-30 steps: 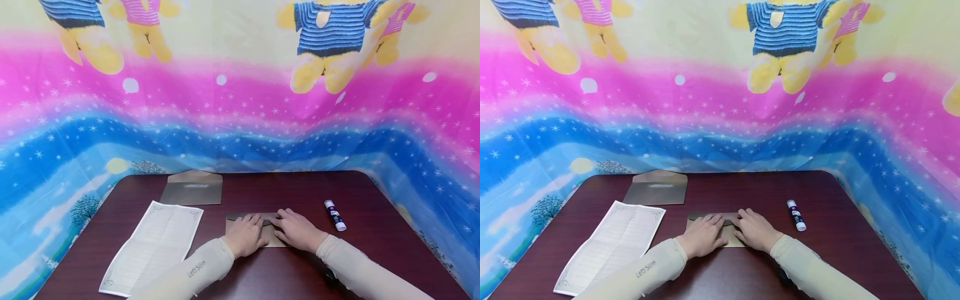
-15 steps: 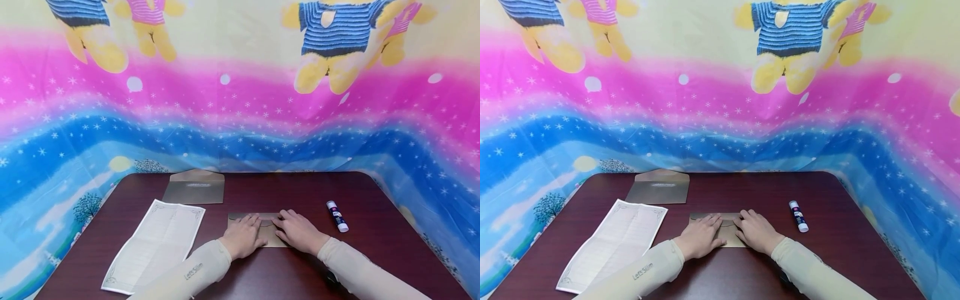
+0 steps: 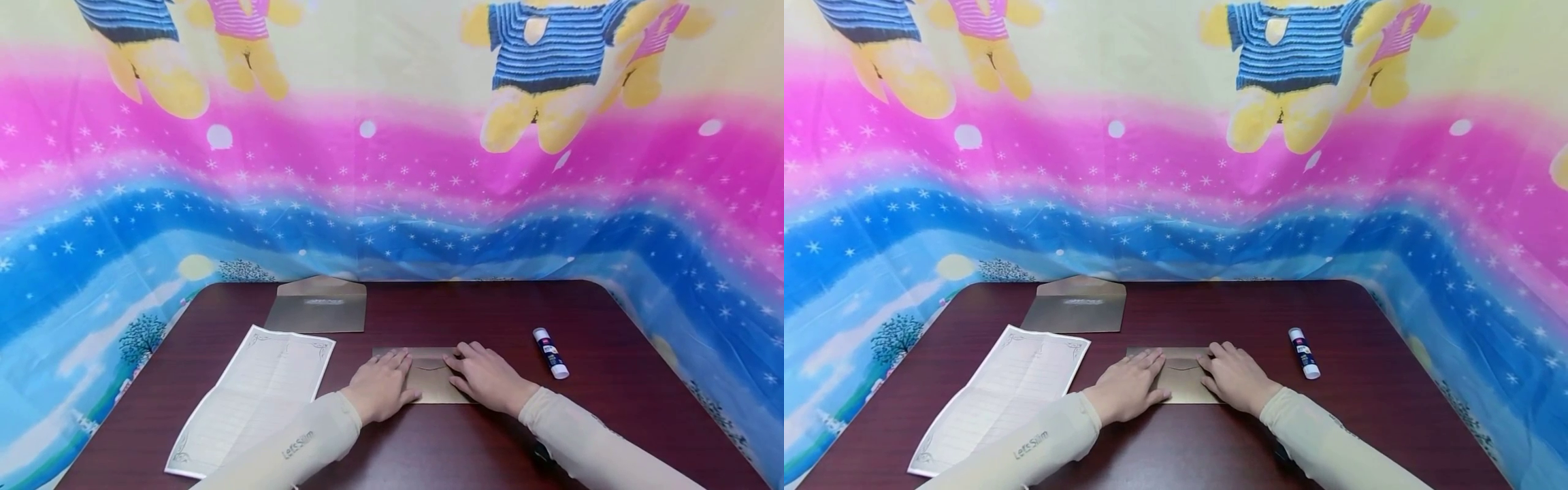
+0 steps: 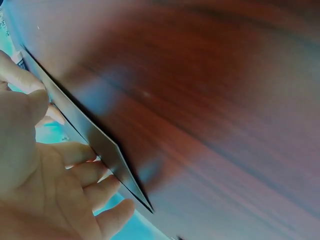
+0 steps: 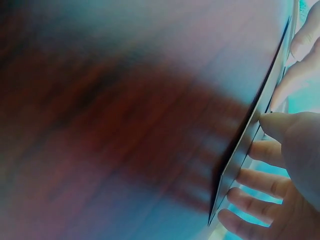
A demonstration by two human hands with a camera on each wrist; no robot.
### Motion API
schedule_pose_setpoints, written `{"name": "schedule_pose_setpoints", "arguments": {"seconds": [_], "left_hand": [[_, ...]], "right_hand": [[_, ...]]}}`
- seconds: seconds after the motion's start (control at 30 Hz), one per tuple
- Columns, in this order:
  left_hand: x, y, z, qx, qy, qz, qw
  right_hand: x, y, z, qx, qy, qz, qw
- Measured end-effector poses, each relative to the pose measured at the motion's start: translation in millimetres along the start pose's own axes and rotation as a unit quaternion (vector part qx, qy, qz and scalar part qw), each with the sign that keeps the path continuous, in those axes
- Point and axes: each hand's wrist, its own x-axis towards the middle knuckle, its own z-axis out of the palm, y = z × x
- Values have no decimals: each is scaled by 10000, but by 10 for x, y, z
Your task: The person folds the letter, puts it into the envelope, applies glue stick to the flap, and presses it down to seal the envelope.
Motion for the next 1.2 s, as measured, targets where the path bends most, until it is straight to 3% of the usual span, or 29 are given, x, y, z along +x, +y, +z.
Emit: {"name": "schedule_pose_setpoints", "arguments": {"seconds": [0.4,0.7,0.93,1.2], "left_hand": [[-102,-189,-7,14,171,8,9999],[-117,-201,-21,-124,223,59,9997],[-111,-181,-10,-109,145,54,9998],[-112,-182,0,62,183,124,9997]], "right_hand": [[32,-2,10,24,-42,92,9999],[39,-46,-15,49,-49,172,9998],[129,-235,-80,477,-66,143,9987],[259,-553,-62,953,-717,-159,9927]]}}
